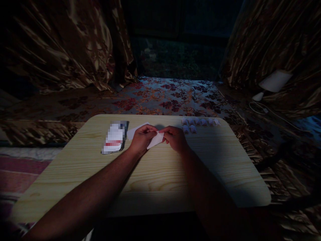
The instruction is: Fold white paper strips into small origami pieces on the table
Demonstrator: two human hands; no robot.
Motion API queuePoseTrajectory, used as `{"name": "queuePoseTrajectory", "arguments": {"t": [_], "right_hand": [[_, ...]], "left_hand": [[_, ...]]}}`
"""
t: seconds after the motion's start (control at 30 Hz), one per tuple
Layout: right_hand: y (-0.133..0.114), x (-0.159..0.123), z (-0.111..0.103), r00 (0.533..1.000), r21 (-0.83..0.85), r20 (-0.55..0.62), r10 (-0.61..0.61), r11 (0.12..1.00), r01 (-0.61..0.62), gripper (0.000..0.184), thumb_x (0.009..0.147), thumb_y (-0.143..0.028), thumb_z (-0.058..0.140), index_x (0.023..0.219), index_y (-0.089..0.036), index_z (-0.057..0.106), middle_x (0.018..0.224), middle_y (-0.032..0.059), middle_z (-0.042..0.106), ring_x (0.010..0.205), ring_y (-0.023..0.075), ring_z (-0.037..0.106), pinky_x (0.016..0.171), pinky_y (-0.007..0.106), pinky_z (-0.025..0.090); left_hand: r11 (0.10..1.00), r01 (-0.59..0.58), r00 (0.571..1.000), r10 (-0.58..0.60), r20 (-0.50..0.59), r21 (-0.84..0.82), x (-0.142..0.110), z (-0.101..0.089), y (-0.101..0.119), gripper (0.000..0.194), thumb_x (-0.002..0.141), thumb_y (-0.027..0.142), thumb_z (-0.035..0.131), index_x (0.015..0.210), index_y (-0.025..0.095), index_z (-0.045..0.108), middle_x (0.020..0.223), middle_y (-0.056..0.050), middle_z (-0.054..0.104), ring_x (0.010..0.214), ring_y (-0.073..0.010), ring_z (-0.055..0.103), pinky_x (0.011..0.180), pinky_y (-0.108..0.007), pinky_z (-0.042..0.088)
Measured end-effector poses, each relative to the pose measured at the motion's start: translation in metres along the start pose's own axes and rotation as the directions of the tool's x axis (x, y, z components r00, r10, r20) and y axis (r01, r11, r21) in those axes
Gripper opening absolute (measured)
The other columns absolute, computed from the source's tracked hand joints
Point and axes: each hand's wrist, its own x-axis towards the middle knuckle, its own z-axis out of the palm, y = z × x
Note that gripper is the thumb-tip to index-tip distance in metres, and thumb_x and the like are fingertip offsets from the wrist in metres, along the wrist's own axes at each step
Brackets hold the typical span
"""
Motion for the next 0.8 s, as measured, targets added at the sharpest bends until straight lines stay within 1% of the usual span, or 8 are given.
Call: {"name": "queuePoseTrajectory", "arguments": {"t": [0.23,0.43,0.57,0.67,0.8], "right_hand": [[-0.0049,-0.0004,0.0000,1.000,0.021,0.003,0.003,1.000,-0.003,0.019,0.069,-0.020,0.060,0.078,-0.018,0.077,0.053,-0.0025,0.064,0.046,0.0101,0.055,0.050,0.022,0.044],[-0.0072,-0.0002,0.0016,0.999,0.067,-0.003,0.039,0.997,-0.038,0.016,0.066,-0.021,0.062,0.073,-0.018,0.076,0.052,-0.0020,0.064,0.047,0.0113,0.057,0.052,0.024,0.046],[-0.0074,-0.0015,0.0014,0.998,0.079,-0.009,0.068,0.995,-0.067,0.017,0.069,-0.022,0.061,0.074,-0.017,0.077,0.051,-0.0016,0.064,0.047,0.0119,0.057,0.052,0.024,0.045],[-0.0070,-0.0028,0.0010,0.997,0.040,-0.011,0.070,0.997,-0.069,0.017,0.073,-0.026,0.064,0.078,-0.017,0.077,0.053,-0.0013,0.064,0.048,0.0123,0.058,0.052,0.024,0.044],[-0.0059,-0.0035,0.0006,0.999,-0.083,-0.014,0.047,0.995,-0.048,0.015,0.074,-0.028,0.068,0.079,-0.017,0.076,0.055,-0.0012,0.065,0.050,0.0122,0.058,0.052,0.023,0.043]], "left_hand": [[1.000,0.000,1.000,0.000,-0.016,0.003,0.0002,-0.0007,0.0014,0.013,0.058,0.013,0.075,0.070,0.016,0.071,0.059,0.002,0.064,0.050,-0.0084,0.052,0.051,-0.021,0.036],[1.000,0.021,0.999,-0.021,-0.024,-0.006,0.0005,-0.0016,0.0006,0.014,0.058,0.015,0.075,0.071,0.016,0.072,0.061,0.001,0.066,0.053,-0.0106,0.055,0.053,-0.023,0.038],[1.000,0.016,1.000,-0.016,-0.021,0.005,0.0006,-0.0017,-0.0001,0.014,0.057,0.016,0.076,0.071,0.016,0.071,0.062,0.001,0.067,0.053,-0.0112,0.056,0.053,-0.024,0.039],[1.000,0.006,1.000,-0.005,-0.027,0.030,0.0000,-0.0013,0.0001,0.014,0.058,0.016,0.074,0.071,0.016,0.070,0.061,0.001,0.066,0.051,-0.0106,0.054,0.051,-0.023,0.037],[0.998,0.005,1.000,-0.005,0.001,0.066,-0.0015,-0.0016,0.0010,0.014,0.060,0.019,0.075,0.072,0.017,0.069,0.059,0.002,0.064,0.049,-0.0103,0.053,0.049,-0.022,0.035]]}}
